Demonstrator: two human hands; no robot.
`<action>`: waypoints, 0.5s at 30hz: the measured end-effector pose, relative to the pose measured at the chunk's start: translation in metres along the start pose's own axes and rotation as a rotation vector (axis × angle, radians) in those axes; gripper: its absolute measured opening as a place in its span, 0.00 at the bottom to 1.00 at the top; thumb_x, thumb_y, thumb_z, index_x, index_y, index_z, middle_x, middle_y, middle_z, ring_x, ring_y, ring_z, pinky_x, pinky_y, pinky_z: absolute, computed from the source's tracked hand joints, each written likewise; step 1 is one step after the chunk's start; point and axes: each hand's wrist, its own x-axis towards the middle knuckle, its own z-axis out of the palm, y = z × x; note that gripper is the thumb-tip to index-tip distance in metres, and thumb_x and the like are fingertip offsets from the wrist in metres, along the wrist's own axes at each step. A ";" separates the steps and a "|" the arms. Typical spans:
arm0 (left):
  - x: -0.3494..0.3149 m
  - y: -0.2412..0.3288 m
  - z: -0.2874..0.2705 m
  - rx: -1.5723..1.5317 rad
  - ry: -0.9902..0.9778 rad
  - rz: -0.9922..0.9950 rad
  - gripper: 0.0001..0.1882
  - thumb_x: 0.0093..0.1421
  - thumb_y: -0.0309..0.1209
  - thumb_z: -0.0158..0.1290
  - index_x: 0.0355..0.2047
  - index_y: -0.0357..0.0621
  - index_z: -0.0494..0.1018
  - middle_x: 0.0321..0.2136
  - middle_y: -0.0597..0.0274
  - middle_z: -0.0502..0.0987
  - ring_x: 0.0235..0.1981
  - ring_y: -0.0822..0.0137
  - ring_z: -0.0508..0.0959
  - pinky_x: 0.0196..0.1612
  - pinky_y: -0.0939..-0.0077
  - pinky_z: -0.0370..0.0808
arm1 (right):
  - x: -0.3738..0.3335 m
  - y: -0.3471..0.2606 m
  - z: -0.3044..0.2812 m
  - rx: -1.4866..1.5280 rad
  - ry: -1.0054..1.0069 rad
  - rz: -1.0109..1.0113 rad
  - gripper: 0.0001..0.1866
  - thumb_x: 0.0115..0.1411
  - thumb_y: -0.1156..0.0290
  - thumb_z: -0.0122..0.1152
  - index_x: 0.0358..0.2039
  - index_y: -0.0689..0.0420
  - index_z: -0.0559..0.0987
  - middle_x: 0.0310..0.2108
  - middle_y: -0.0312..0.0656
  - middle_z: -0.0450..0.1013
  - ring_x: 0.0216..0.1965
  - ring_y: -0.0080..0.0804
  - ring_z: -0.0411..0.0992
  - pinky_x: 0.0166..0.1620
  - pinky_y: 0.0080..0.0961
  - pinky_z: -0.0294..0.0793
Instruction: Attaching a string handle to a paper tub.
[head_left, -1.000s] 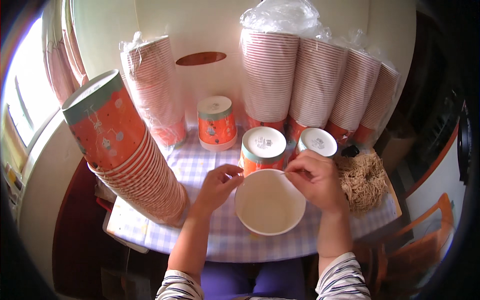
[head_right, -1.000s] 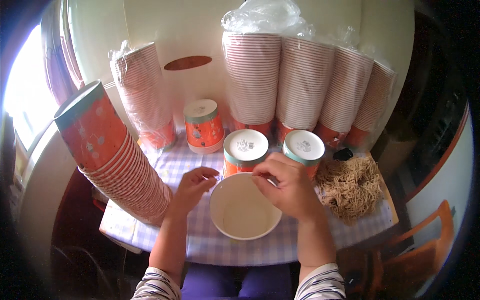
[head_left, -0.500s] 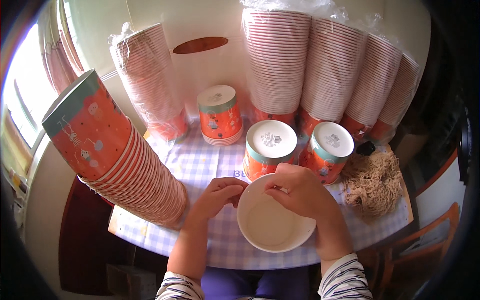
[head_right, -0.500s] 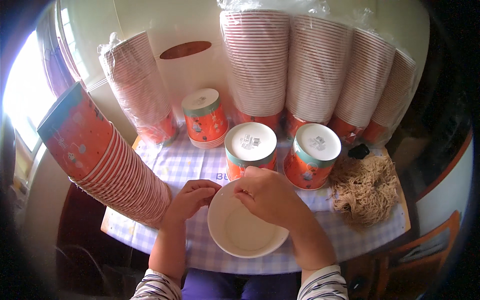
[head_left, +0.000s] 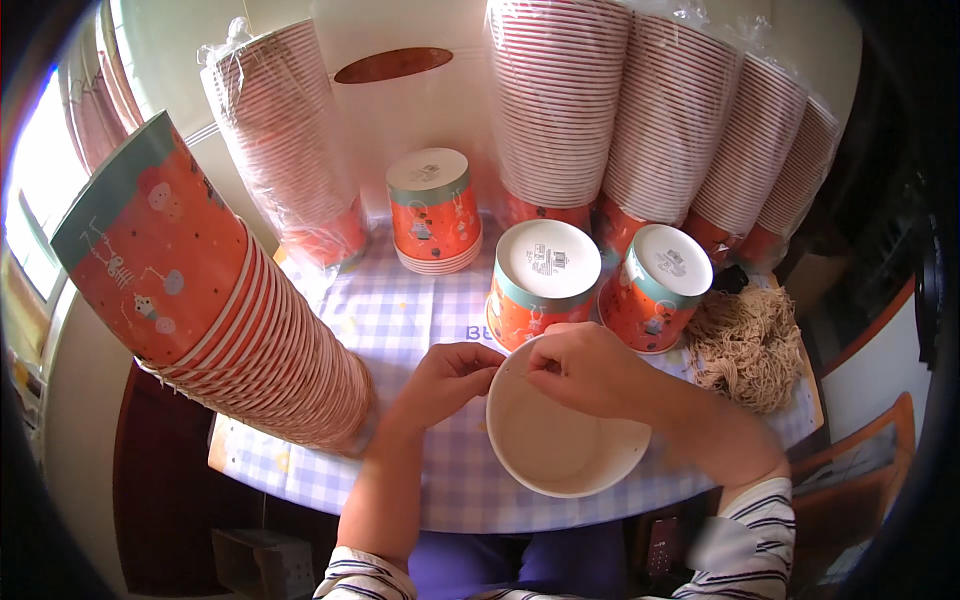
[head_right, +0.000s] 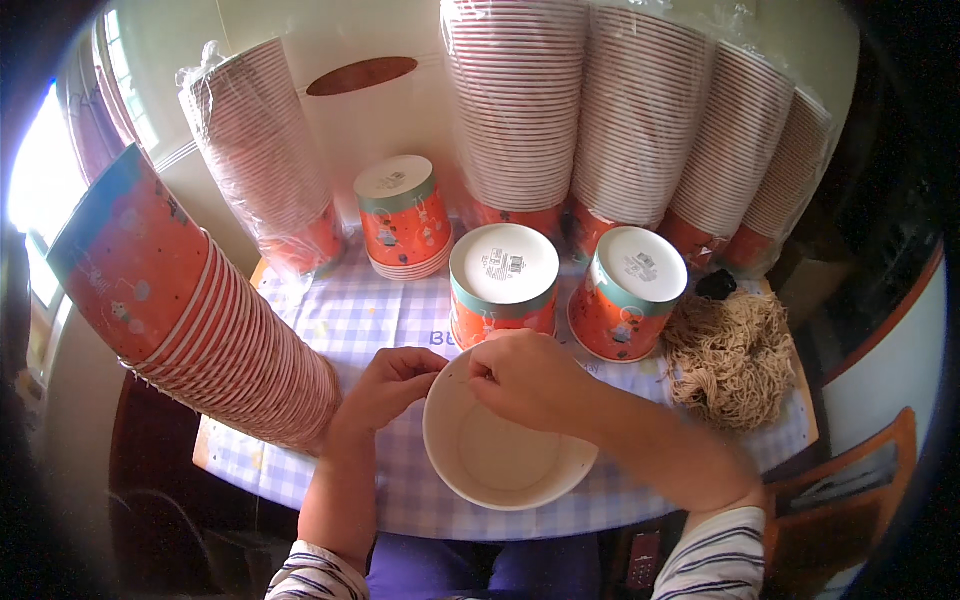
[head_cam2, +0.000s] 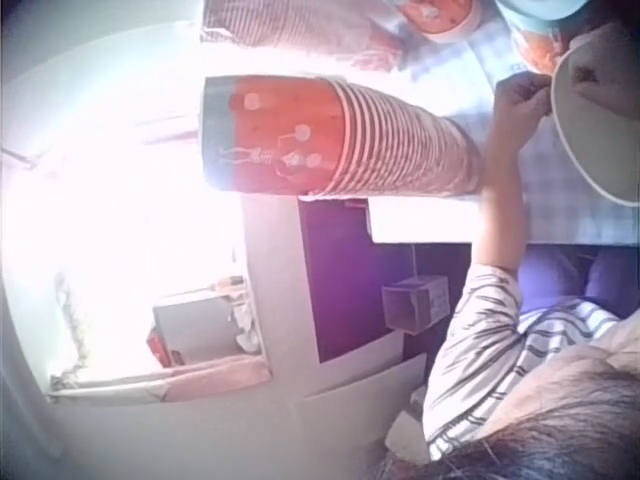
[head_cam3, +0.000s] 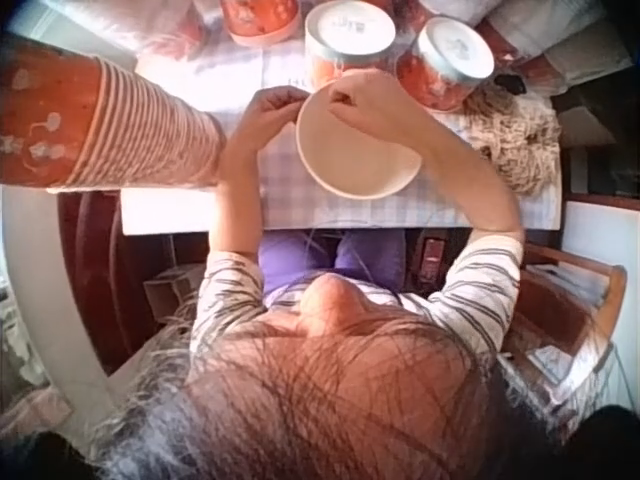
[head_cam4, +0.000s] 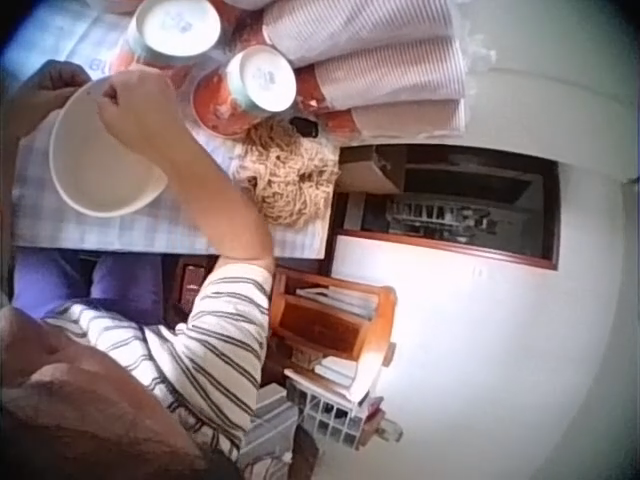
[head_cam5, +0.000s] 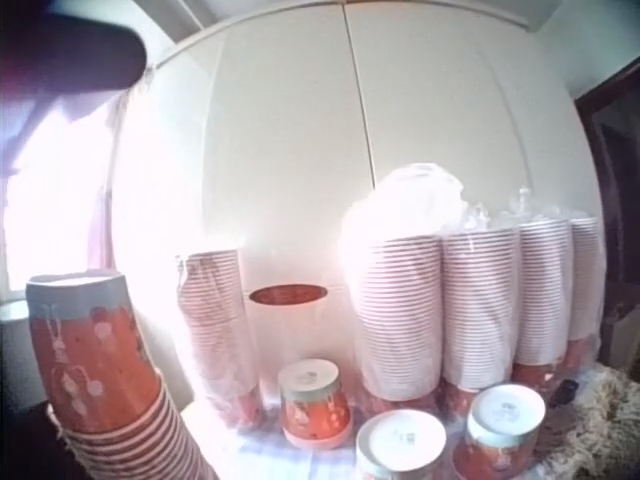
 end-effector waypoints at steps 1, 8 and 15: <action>0.000 -0.001 -0.001 -0.003 -0.003 0.000 0.09 0.59 0.25 0.53 0.39 0.33 0.74 0.34 0.61 0.78 0.34 0.75 0.77 0.39 0.81 0.74 | 0.002 0.001 0.002 -0.031 -0.008 0.023 0.08 0.50 0.69 0.54 0.25 0.59 0.78 0.27 0.48 0.74 0.31 0.45 0.73 0.35 0.38 0.73; -0.001 -0.002 -0.003 0.012 -0.007 0.052 0.10 0.59 0.24 0.52 0.39 0.32 0.74 0.34 0.61 0.78 0.34 0.75 0.76 0.39 0.82 0.74 | 0.007 0.000 0.010 -0.059 0.071 0.042 0.07 0.48 0.71 0.57 0.24 0.61 0.78 0.23 0.47 0.72 0.26 0.42 0.73 0.29 0.33 0.71; -0.002 0.001 -0.005 -0.001 -0.040 0.087 0.10 0.59 0.24 0.51 0.41 0.31 0.73 0.35 0.59 0.77 0.35 0.74 0.77 0.40 0.81 0.75 | 0.008 -0.004 0.015 -0.086 0.048 0.084 0.07 0.48 0.71 0.58 0.25 0.61 0.79 0.24 0.46 0.73 0.26 0.42 0.73 0.30 0.34 0.72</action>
